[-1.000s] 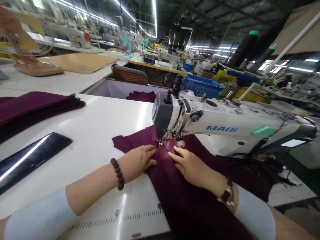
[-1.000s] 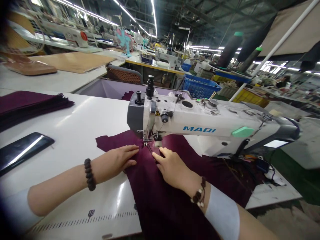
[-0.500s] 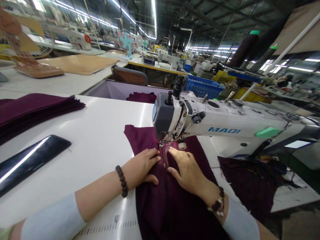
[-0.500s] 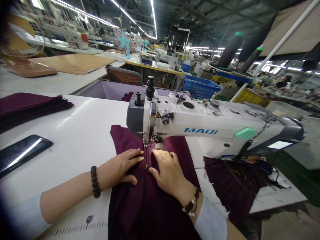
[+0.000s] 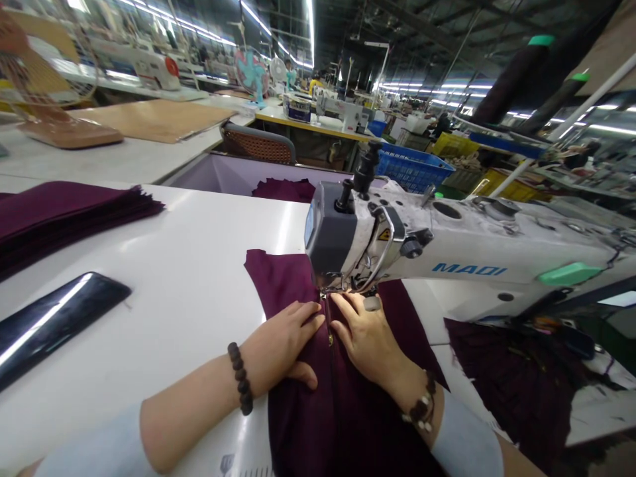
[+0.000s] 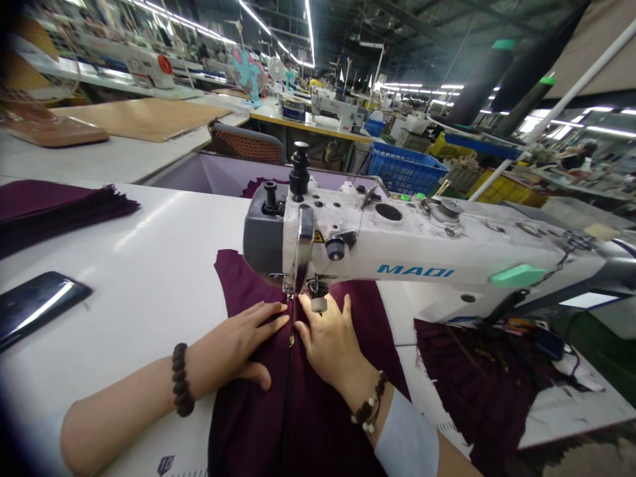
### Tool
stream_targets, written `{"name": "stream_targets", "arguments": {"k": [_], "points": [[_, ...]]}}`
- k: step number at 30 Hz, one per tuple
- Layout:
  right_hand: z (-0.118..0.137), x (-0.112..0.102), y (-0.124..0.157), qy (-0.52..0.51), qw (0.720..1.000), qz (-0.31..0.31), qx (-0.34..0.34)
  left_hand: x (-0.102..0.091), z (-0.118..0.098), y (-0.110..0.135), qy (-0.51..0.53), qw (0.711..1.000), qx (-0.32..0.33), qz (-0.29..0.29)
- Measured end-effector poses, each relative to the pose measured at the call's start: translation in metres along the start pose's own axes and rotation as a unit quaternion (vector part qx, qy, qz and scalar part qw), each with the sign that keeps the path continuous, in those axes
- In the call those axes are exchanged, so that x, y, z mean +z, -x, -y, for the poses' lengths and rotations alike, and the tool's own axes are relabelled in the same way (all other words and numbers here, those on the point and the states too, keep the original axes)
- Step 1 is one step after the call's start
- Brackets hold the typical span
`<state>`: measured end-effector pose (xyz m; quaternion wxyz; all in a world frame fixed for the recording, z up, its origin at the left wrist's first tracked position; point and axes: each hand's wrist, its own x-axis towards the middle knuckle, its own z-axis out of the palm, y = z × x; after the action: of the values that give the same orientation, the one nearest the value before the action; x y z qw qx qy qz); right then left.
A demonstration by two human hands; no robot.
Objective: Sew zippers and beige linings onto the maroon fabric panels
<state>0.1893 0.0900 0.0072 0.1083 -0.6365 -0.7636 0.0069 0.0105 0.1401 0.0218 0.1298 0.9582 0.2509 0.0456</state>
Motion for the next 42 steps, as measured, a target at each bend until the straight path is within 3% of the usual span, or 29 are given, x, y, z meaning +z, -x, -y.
{"name": "stream_targets", "arguments": {"k": [17, 24, 42], "points": [[-0.008, -0.002, -0.002, 0.048, 0.998, 0.008, -0.034, 0.008, -0.001, 0.001, 0.011, 1.0, 0.002, -0.015], [-0.005, 0.0, 0.0, 0.04, 0.998, 0.039, -0.007, 0.008, 0.004, 0.001, 0.055, 0.998, 0.011, -0.015], [-0.002, 0.001, -0.005, 0.039, 0.999, 0.023, -0.001, 0.006, 0.011, -0.002, 0.044, 0.998, 0.023, -0.036]]}}
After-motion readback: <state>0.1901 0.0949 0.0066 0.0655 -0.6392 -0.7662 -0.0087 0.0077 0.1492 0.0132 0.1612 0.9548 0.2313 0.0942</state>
